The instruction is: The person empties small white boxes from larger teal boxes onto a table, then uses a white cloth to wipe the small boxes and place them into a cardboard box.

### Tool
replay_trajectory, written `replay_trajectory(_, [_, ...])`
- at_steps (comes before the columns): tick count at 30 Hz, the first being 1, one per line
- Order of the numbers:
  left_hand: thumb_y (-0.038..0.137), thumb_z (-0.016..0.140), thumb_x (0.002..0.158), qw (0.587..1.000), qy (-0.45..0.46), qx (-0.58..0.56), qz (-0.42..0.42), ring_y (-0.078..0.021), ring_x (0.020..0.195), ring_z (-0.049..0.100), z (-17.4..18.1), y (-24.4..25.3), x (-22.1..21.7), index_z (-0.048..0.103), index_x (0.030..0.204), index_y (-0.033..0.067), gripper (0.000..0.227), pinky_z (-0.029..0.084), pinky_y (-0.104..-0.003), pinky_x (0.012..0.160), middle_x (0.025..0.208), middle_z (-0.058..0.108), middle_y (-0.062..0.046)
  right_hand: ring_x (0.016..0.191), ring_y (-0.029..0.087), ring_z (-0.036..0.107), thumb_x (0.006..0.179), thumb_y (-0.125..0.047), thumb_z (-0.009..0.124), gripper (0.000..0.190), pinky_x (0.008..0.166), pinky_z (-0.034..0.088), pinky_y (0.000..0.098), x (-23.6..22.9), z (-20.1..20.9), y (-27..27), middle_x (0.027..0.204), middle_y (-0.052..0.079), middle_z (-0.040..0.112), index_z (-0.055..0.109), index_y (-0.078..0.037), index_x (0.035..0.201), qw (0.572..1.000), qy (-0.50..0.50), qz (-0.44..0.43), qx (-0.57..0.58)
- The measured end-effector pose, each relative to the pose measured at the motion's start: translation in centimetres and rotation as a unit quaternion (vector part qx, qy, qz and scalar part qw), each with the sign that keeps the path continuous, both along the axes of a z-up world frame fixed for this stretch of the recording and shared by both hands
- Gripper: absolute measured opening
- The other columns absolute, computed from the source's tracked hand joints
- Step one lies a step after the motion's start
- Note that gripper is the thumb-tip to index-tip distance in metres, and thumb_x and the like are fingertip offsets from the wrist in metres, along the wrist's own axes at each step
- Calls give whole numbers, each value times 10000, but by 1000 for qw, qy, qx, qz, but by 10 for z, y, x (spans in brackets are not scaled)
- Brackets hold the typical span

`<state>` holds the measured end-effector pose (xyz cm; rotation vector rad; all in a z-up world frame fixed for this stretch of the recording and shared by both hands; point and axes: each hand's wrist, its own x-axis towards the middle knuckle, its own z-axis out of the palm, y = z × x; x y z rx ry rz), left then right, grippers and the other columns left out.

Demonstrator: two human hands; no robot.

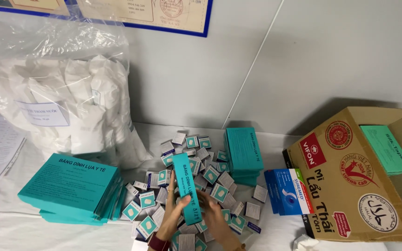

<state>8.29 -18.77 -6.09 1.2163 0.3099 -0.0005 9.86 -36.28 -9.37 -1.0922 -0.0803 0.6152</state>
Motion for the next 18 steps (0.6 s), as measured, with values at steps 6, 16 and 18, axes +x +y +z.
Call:
replay_trajectory(6, [651,738,652,996,36,70,-50,-379,1542,207,-21,-1,-17,162,1641,295,1198,255,-588,1198,1693,210,-119,1483,319,404,712,-687,699,1094,1164,405,512,2,27,11,1613,87,374,249,-223,1595,992,83,50,-79])
replay_trajectory(16, [654,692,569,989,136,-48,-44,-422,1480,362,-29,18,-5,203,1612,337,1194,368,-668,1120,1648,303,-140,1323,456,515,1095,-401,611,560,1052,496,607,-1,-168,-41,1472,339,376,397,0,1421,994,-78,-2,74])
replay_trajectory(18, [661,675,577,982,163,-85,-35,-405,1490,339,-28,28,3,191,1601,345,1176,381,-699,1095,1650,292,-129,1253,465,526,1042,-334,620,562,1005,496,625,4,-124,-32,1394,350,424,374,20,1402,993,8,-12,120])
